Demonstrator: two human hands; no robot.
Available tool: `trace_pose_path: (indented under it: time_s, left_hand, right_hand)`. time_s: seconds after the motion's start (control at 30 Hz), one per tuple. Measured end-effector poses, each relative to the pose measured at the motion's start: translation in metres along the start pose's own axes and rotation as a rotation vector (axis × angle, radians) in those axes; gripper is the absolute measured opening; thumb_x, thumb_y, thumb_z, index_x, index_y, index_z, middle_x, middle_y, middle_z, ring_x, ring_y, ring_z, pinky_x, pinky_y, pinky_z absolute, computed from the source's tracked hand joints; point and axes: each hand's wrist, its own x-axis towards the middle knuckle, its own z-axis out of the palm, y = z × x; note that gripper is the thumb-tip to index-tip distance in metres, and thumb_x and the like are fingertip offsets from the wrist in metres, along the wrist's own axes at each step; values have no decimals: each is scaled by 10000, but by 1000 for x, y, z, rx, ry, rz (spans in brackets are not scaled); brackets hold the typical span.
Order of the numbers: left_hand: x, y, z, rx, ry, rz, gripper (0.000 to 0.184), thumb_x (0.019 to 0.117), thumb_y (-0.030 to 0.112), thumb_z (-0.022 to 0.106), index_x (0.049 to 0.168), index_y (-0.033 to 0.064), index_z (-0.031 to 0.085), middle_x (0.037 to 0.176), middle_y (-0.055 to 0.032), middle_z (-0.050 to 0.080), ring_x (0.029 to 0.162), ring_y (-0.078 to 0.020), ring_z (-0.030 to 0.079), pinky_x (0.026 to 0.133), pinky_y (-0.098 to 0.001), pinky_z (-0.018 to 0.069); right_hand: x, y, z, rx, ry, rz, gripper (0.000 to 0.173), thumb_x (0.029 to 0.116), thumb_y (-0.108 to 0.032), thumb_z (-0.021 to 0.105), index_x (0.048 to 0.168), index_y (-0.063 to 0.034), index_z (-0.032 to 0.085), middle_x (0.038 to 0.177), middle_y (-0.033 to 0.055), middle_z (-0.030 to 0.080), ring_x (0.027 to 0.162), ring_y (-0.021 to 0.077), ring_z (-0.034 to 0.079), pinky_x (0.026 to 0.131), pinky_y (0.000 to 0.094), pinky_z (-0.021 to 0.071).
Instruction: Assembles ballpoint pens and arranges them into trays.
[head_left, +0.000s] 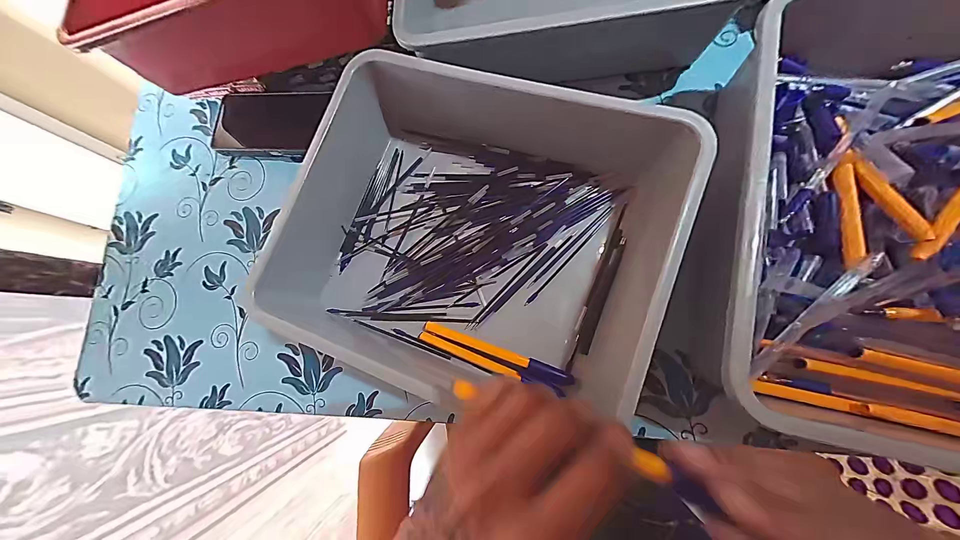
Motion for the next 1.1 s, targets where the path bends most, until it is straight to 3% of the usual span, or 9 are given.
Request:
trace_pose_path:
  time_s: [0.07,0.17,0.43,0.57,0.67,0.73,0.9,1.0,1.1]
  left_hand:
    - [8,-24,1,203,-13,-3,179,1029,148,567,989,120,739,932,-59,729,938,-178,674,886,-337,480]
    - [16,-51,-2,298,-127,-12,211,932,43,584,975,87,785,919,-96,749,946,-245,721,906,-410,534]
    - [22,-59,-9,268,-337,-50,263,988,219,566,983,86,792,956,-122,756,905,-297,739,814,-448,577]
    - [21,-67,-9,218,-427,-41,287,966,255,563,922,95,796,982,-130,754,918,-330,733,791,-491,573]
    - [26,-72,-13,214,-515,-32,358,971,316,531,841,86,773,901,-94,759,871,-302,741,754,-500,573]
    - [29,-70,-14,213,-516,-42,383,981,333,531,832,60,755,848,-103,756,832,-302,741,742,-507,562]
    - [29,-66,-9,255,-341,-59,391,1027,318,518,965,14,757,887,-151,758,840,-309,730,764,-445,560]
    - [25,-66,-8,236,-281,-86,370,1032,300,525,1012,8,752,888,-146,756,825,-273,725,770,-405,561]
    - [25,-64,-6,235,-234,-95,362,1036,293,526,1020,10,750,879,-137,753,812,-242,719,763,-380,559]
  right_hand:
    - [4,13,1,-117,7,37,289,1045,-237,608,1308,-117,607,1356,-39,672,1306,42,580,1105,231,476]
    - [3,12,-10,-151,91,22,248,1048,-259,601,1266,-147,638,1290,-91,695,1265,30,603,1084,227,491]
    - [-2,13,-52,-331,301,52,199,1058,-213,563,1201,-261,691,1128,-200,727,1061,-55,670,923,133,543]
    - [6,22,-79,-735,430,71,179,1033,-196,602,1070,-64,717,988,-9,762,958,-29,690,862,131,553]
    - [21,20,-99,-1026,305,169,301,1033,-203,545,1112,-5,758,1020,160,760,935,191,722,833,334,569]
    - [32,20,-112,-1077,165,185,337,1030,-211,488,1167,-31,739,1110,163,739,998,286,719,824,453,577]
    - [57,33,-127,-1099,15,286,311,1017,-160,534,1242,-20,698,1245,224,661,1079,410,672,830,575,554]
    - [67,39,-127,-1126,-27,389,226,979,-32,632,1184,11,717,1172,256,672,1044,464,669,814,645,533]
    - [59,38,-129,-1090,99,312,175,953,4,612,1083,21,728,1042,224,693,895,413,691,718,608,542]
